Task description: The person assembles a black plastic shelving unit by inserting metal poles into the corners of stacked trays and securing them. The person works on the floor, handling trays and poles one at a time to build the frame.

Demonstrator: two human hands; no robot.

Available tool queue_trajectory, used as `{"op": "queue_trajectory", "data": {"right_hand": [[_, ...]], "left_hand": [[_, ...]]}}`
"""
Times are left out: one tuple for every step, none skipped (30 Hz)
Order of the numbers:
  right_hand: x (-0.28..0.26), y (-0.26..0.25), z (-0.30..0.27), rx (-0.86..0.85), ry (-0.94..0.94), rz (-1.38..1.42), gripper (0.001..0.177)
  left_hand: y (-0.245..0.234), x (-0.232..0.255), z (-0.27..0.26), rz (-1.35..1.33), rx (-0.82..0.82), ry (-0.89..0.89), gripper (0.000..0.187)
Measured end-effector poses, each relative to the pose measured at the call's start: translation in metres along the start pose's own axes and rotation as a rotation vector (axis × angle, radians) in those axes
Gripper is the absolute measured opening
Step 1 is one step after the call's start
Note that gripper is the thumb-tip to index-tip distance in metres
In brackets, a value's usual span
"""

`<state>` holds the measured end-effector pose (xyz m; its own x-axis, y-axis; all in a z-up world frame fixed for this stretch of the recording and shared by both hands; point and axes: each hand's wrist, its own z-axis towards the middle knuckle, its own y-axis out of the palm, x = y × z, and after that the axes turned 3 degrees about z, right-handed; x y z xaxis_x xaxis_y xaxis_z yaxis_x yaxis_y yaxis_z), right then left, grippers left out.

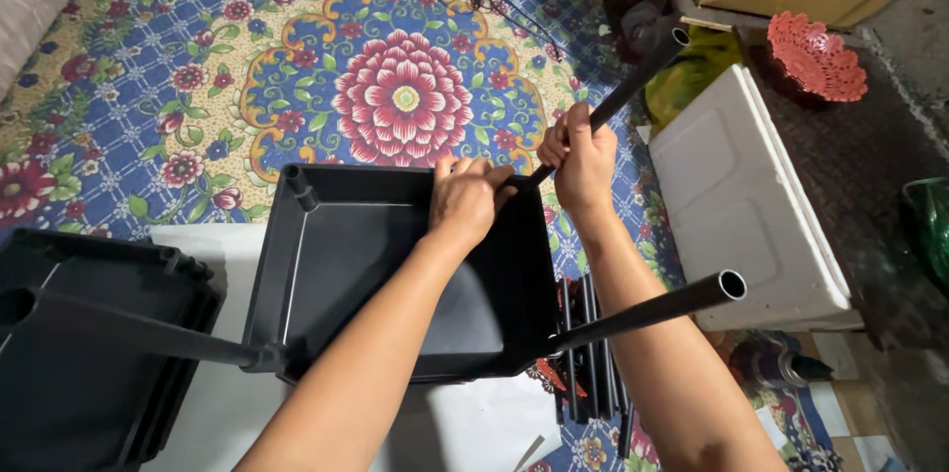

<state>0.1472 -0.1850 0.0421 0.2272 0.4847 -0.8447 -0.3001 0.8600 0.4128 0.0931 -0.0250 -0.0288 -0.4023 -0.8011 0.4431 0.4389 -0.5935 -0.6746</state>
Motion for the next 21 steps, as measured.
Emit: {"op": "queue_trajectory", "data": {"right_hand": [[0.001,-0.001,0.001,0.003,0.011,-0.004,0.039],[0.003,-0.002,0.003,0.005,0.022,-0.008,0.039],[0.004,-0.003,0.004,0.008,0.030,-0.013,0.039],[0.006,-0.003,0.004,-0.023,0.051,-0.026,0.039],[0.008,-0.004,0.006,-0.055,0.069,-0.042,0.040],[0.009,-0.005,0.006,-0.086,0.087,-0.058,0.040],[0.009,-0.006,0.007,-0.098,0.104,-0.052,0.039],[0.010,-0.008,0.009,-0.110,0.121,-0.047,0.038],[0.010,-0.009,0.011,-0.123,0.139,-0.042,0.037],[0.010,-0.012,0.014,-0.147,0.174,-0.014,0.036],[0.010,-0.014,0.015,-0.170,0.209,0.015,0.035],[0.010,-0.016,0.016,-0.193,0.244,0.044,0.034],[0.010,-0.018,0.016,-0.204,0.247,0.037,0.034],[0.010,-0.019,0.017,-0.214,0.250,0.031,0.035],[0.010,-0.018,0.018,-0.226,0.251,0.025,0.035],[0.011,-0.016,0.016,-0.175,0.201,-0.056,0.032],[0.014,-0.011,0.011,-0.124,0.150,-0.138,0.030],[0.016,-0.006,0.004,-0.072,0.099,-0.218,0.028],[0.018,0.002,-0.004,0.036,0.120,-0.268,0.025],[0.018,0.009,-0.011,0.146,0.139,-0.317,0.025],[0.017,0.015,-0.015,0.181,0.048,-0.350,0.020]], "left_hand": [[0.000,0.000,0.001,-0.014,0.021,0.002,0.019],[0.000,0.000,0.001,-0.027,0.041,0.004,0.018],[0.000,0.000,0.001,-0.042,0.063,0.009,0.017],[-0.001,0.001,-0.001,-0.047,0.092,0.018,0.016],[-0.001,0.002,-0.001,-0.055,0.123,0.030,0.015],[-0.002,0.003,-0.001,-0.062,0.155,0.043,0.015],[-0.002,0.004,0.000,-0.068,0.141,0.018,0.014],[-0.002,0.005,0.001,-0.073,0.127,-0.006,0.013],[-0.001,0.006,0.002,-0.078,0.114,-0.031,0.012],[-0.001,0.006,0.003,-0.063,0.109,-0.034,0.012],[0.000,0.007,0.002,-0.048,0.101,-0.037,0.011],[0.001,0.007,0.001,-0.033,0.093,-0.041,0.011],[0.003,0.007,0.001,-0.036,0.103,-0.041,0.011],[0.004,0.006,0.001,-0.039,0.112,-0.041,0.011],[0.006,0.006,0.002,-0.041,0.122,-0.041,0.011],[0.008,0.006,0.002,-0.042,0.116,-0.056,0.010],[0.010,0.006,0.002,-0.043,0.110,-0.071,0.009],[0.011,0.007,0.000,-0.044,0.104,-0.085,0.009],[0.012,0.006,0.002,-0.044,0.070,-0.100,0.012],[0.012,0.006,0.002,-0.043,0.037,-0.114,0.015],[0.013,0.005,0.005,-0.040,0.007,-0.130,0.018]]}}
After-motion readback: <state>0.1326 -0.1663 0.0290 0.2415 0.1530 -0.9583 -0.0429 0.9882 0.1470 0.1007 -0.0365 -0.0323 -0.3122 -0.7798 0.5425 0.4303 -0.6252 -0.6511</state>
